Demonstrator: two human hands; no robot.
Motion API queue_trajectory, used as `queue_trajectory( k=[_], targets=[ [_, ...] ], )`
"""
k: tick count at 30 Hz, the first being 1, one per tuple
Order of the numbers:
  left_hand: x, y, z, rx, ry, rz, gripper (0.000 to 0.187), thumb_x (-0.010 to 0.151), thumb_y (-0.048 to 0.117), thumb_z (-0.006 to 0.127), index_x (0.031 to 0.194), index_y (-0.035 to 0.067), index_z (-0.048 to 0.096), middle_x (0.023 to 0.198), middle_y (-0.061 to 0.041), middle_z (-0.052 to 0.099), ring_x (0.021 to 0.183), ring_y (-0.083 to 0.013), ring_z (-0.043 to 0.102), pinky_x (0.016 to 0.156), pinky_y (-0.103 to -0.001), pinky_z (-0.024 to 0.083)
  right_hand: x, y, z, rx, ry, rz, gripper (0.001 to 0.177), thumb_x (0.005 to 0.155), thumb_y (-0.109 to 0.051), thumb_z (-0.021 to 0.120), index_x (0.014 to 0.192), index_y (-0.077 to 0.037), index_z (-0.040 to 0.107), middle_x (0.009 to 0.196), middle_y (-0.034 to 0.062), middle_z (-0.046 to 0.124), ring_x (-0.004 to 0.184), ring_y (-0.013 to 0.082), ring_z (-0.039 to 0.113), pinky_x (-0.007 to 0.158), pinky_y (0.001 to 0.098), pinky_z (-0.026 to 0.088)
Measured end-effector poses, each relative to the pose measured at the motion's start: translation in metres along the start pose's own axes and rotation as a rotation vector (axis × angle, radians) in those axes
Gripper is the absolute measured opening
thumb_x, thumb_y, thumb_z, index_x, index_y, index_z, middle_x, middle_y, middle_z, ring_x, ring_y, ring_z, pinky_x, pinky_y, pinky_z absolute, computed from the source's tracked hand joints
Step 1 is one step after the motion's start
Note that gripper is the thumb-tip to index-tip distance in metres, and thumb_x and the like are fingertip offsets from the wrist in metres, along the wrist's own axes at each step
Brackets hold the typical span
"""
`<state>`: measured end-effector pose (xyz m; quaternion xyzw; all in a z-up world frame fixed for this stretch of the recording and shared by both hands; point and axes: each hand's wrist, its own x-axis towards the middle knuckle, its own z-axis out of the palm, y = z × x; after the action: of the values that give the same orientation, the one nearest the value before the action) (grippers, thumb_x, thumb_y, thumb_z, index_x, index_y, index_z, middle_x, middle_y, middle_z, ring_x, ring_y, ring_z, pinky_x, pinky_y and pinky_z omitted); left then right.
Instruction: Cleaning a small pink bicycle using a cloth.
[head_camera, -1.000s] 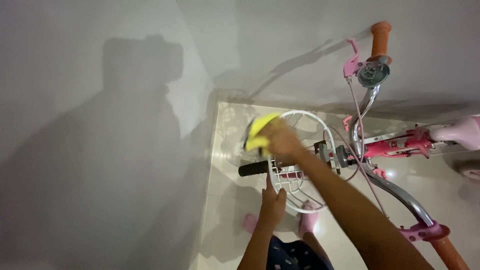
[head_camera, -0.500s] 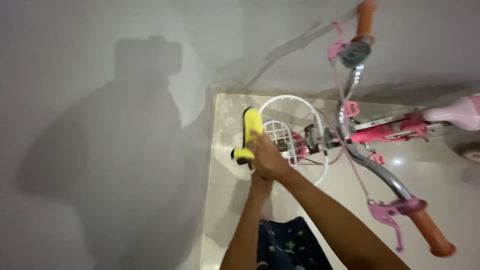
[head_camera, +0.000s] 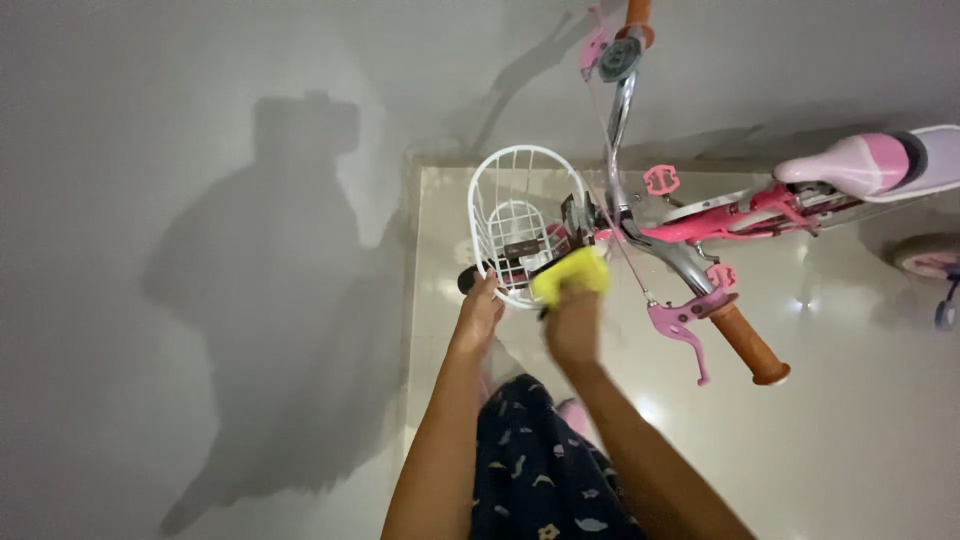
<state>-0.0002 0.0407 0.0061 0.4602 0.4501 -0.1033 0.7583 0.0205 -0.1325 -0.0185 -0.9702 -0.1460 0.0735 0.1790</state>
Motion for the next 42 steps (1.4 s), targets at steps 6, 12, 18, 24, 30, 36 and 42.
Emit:
queue_trajectory(
  k=[6,12,18,24,30,36,42],
  targets=[
    [0.059,-0.032,-0.037,0.034,-0.020,-0.113,0.058,0.109,0.049,0.049,0.152,0.010,0.043,0.129,-0.007,0.053,0.113,-0.0251,0.061,0.105,-0.042,0.045,0.001,-0.011,0.017,0.223,-0.234,-0.121,0.060,0.073,-0.016,0.084,0.130,-0.014,0.068,0.127,0.0035,0.065,0.120,0.0266,0.055,0.094,0.0307,0.054],
    [0.137,-0.068,-0.064,0.023,-0.047,-0.242,0.053,0.103,0.007,0.056,0.153,0.018,0.042,0.132,-0.008,0.052,0.121,-0.0338,0.066,0.104,-0.058,0.048,0.015,0.032,-0.018,-0.021,-0.271,0.050,0.072,0.079,-0.008,0.074,0.143,-0.032,0.053,0.154,-0.0020,0.042,0.122,0.0379,0.058,0.084,0.0511,0.062],
    [0.085,-0.010,-0.034,0.935,0.043,-0.132,0.037,0.091,0.049,0.072,0.127,0.042,0.066,0.123,-0.002,0.072,0.118,-0.0264,0.069,0.094,-0.040,0.060,0.031,-0.065,0.053,-0.079,-0.308,0.060,0.028,0.073,-0.007,0.066,0.099,-0.013,0.073,0.105,0.0085,0.068,0.093,0.0289,0.069,0.080,0.0386,0.053],
    [0.104,-0.015,-0.056,0.452,-0.070,-0.149,0.047,0.103,0.037,0.062,0.142,0.011,0.061,0.123,-0.027,0.068,0.106,-0.0438,0.072,0.083,-0.054,0.063,0.027,-0.091,0.003,0.410,-0.253,-0.011,0.049,0.095,-0.025,0.061,0.136,0.003,0.060,0.131,0.0282,0.062,0.121,0.0458,0.061,0.108,0.0491,0.044],
    [0.115,-0.027,-0.050,0.262,-0.039,-0.220,0.026,0.108,0.032,0.052,0.128,0.017,0.057,0.106,-0.024,0.075,0.097,-0.0420,0.074,0.083,-0.055,0.061,0.013,0.002,-0.024,0.088,-0.271,-0.095,0.047,0.083,-0.009,0.066,0.129,-0.011,0.070,0.130,0.0079,0.065,0.120,0.0348,0.061,0.105,0.0392,0.050],
    [0.041,0.038,-0.027,0.849,-0.013,0.058,0.028,0.097,0.020,0.055,0.107,0.004,0.076,0.106,-0.029,0.074,0.109,-0.0464,0.069,0.091,-0.056,0.057,0.017,-0.057,0.077,0.243,-0.301,-0.007,0.035,0.086,-0.011,0.060,0.118,-0.003,0.069,0.115,0.0201,0.065,0.103,0.0411,0.069,0.090,0.0452,0.057],
    [0.104,0.000,-0.067,0.707,-0.058,0.002,0.032,0.096,0.028,0.057,0.117,0.013,0.076,0.100,-0.021,0.077,0.093,-0.0319,0.077,0.081,-0.043,0.061,0.016,-0.083,-0.016,0.308,-0.299,-0.005,0.058,0.085,-0.013,0.072,0.140,-0.004,0.056,0.134,0.0168,0.054,0.117,0.0401,0.064,0.098,0.0427,0.058]
  ],
)
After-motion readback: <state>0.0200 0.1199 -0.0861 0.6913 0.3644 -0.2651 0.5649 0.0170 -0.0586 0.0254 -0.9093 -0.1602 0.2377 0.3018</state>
